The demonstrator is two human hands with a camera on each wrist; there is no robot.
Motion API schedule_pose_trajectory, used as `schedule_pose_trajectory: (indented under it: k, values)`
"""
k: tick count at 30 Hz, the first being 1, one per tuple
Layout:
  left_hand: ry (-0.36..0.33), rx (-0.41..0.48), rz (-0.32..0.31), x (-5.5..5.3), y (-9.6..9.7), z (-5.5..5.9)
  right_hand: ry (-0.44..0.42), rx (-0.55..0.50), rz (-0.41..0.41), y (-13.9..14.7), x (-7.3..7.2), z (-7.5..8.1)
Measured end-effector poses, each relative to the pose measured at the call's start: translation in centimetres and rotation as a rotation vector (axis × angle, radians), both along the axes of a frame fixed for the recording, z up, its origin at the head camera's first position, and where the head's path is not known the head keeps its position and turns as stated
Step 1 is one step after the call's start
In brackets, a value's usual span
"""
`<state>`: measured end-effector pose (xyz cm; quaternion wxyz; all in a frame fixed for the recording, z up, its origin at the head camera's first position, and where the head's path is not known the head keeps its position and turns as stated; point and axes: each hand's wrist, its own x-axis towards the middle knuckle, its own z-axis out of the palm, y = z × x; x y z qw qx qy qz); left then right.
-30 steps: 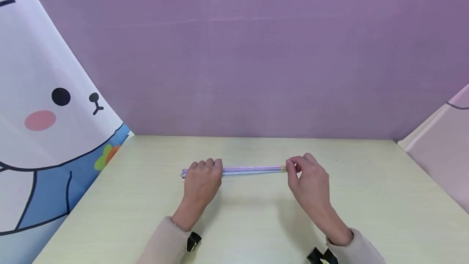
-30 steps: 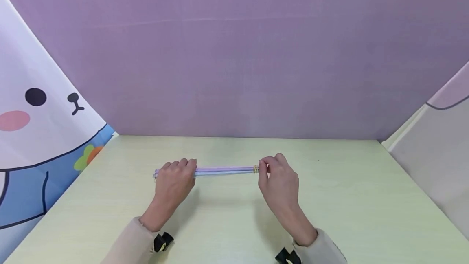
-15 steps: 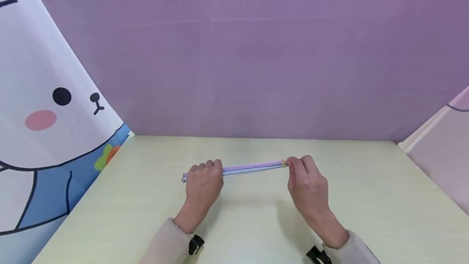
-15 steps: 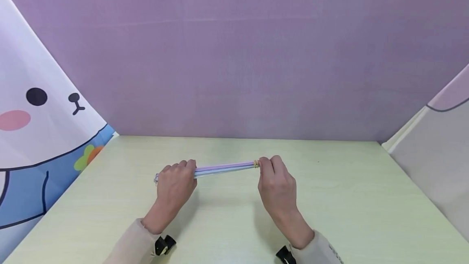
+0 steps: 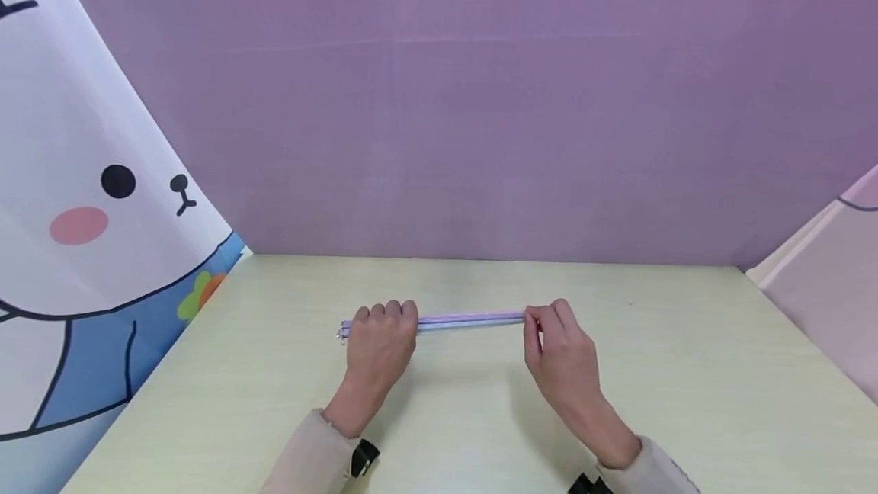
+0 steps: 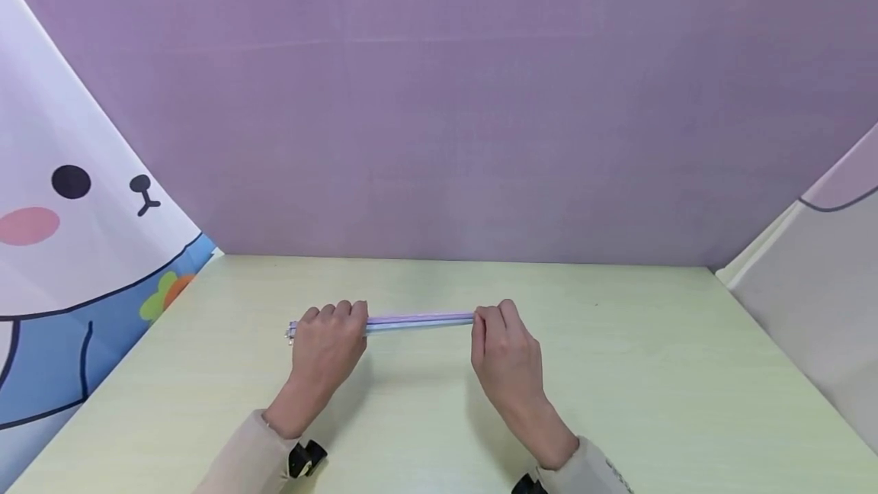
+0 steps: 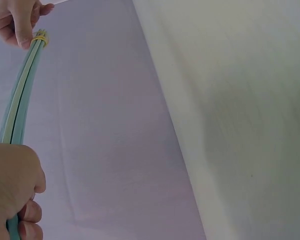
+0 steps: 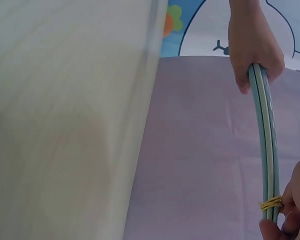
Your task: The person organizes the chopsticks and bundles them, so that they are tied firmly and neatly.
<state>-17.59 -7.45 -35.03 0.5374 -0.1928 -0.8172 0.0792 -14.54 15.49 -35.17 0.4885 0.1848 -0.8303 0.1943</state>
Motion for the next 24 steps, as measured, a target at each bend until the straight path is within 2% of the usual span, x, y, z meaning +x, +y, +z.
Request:
schedule_pose_trajectory:
  k: [4, 7, 12, 15, 16, 18, 22, 24]
  values:
    - [0.002, 0.009, -0.012, -0.1, 0.0, 0.0, -0.031, -0.047, 0.042, 0.1, 0.0, 0.5]
    - [0.002, 0.017, -0.021, -0.1, 0.0, 0.0, -0.042, -0.075, 0.04, 0.4, 0.0, 0.9]
    - [0.001, 0.026, -0.034, -0.1, 0.0, 0.0, -0.025, -0.052, 0.038, 0.9, -0.2, 1.3]
    - [0.002, 0.03, -0.038, -0.1, 0.0, 0.1, -0.067, -0.025, 0.123, 1.6, -0.5, 1.6]
    - [0.002, 0.03, -0.038, -0.1, 0.0, 0.1, -0.112, -0.024, 0.17, 2.0, -0.6, 1.8]
    - [0.004, 0.029, -0.041, -0.2, -0.1, 0.2, -0.263, -0.056, 0.302, 3.0, -0.9, 2.2]
    - [0.009, 0.025, -0.069, -0.2, -0.2, 0.3, -0.613, -0.195, 0.583, 5.6, -1.3, 3.0]
    - [0.017, 0.027, -0.092, -0.2, -0.2, 0.4, -0.728, -0.257, 0.694, 6.6, -1.5, 3.2]
